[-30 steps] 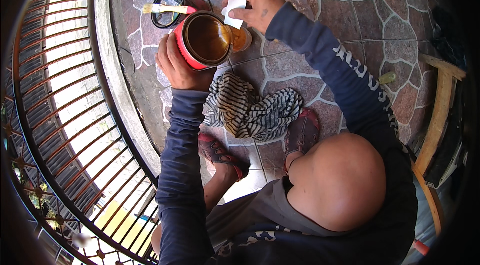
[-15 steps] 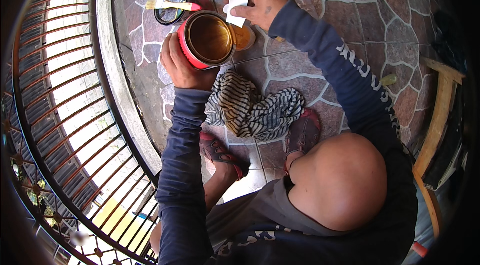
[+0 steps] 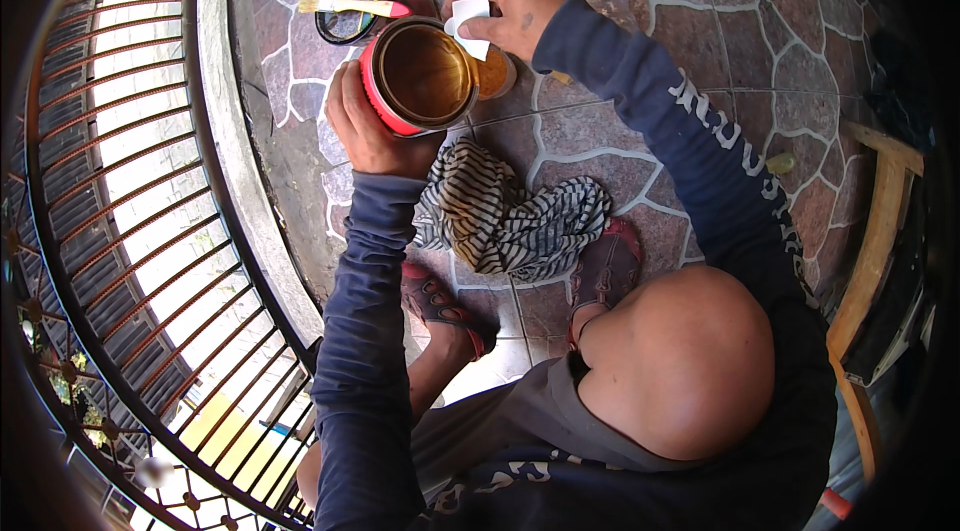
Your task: The person pours yellow paint from a can into a small plastic cup, then uses a stick to stir the paint. They wipe the can rim with a cloth, close the can, and continue stirring the paint in the cup.
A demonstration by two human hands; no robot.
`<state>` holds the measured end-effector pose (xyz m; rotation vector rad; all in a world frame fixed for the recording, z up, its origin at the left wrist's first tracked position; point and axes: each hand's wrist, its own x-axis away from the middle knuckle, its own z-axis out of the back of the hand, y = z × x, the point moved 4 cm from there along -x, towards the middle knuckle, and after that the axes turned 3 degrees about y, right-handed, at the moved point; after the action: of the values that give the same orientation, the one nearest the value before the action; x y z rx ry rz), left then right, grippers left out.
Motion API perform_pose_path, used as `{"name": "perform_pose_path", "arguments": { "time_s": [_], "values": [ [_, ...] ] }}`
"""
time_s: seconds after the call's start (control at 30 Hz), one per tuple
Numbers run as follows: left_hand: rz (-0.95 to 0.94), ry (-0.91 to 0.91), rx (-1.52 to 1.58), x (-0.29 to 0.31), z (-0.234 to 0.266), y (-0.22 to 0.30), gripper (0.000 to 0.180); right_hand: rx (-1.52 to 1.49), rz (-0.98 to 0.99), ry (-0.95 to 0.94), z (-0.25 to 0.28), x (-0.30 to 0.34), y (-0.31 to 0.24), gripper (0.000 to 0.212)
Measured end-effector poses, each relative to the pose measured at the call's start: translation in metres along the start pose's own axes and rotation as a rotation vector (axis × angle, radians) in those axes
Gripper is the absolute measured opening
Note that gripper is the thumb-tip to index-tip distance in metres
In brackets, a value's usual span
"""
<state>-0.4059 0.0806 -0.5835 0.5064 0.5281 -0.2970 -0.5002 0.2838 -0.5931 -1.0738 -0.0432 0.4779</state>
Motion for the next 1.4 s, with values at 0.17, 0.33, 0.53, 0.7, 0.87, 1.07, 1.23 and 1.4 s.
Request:
{"name": "perform_pose_path", "arguments": {
  "time_s": [0.17,0.33,0.53,0.7,0.87,1.07,1.23,1.4],
  "values": [
    [-0.024,-0.002,-0.007,-0.001,0.0,0.001,0.107,-0.046,-0.042,-0.035,0.0,0.0,0.001,0.025],
    [-0.029,0.005,0.0,-0.001,-0.002,0.001,0.107,-0.022,-0.053,-0.039,0.002,0.004,0.003,0.024],
    [-0.032,0.006,-0.011,0.0,-0.004,0.002,0.105,-0.056,-0.087,-0.051,0.002,0.009,0.005,0.028],
    [-0.025,0.0,0.002,-0.001,-0.004,0.0,0.105,-0.04,-0.05,-0.025,0.005,0.007,0.004,0.027],
    [-0.026,-0.005,0.031,-0.001,-0.003,-0.001,0.104,0.016,0.002,-0.002,0.01,0.007,-0.003,0.023],
    [0.001,-0.03,0.026,0.0,-0.002,-0.003,0.105,0.143,0.182,0.028,0.011,0.009,-0.015,0.022],
    [-0.042,-0.021,-0.017,0.0,0.0,-0.005,0.11,0.182,0.269,-0.039,0.002,0.009,-0.018,0.021],
    [0.01,-0.04,0.036,0.002,0.002,-0.008,0.104,0.19,0.256,-0.069,-0.003,0.011,-0.016,0.022]
  ]
}}
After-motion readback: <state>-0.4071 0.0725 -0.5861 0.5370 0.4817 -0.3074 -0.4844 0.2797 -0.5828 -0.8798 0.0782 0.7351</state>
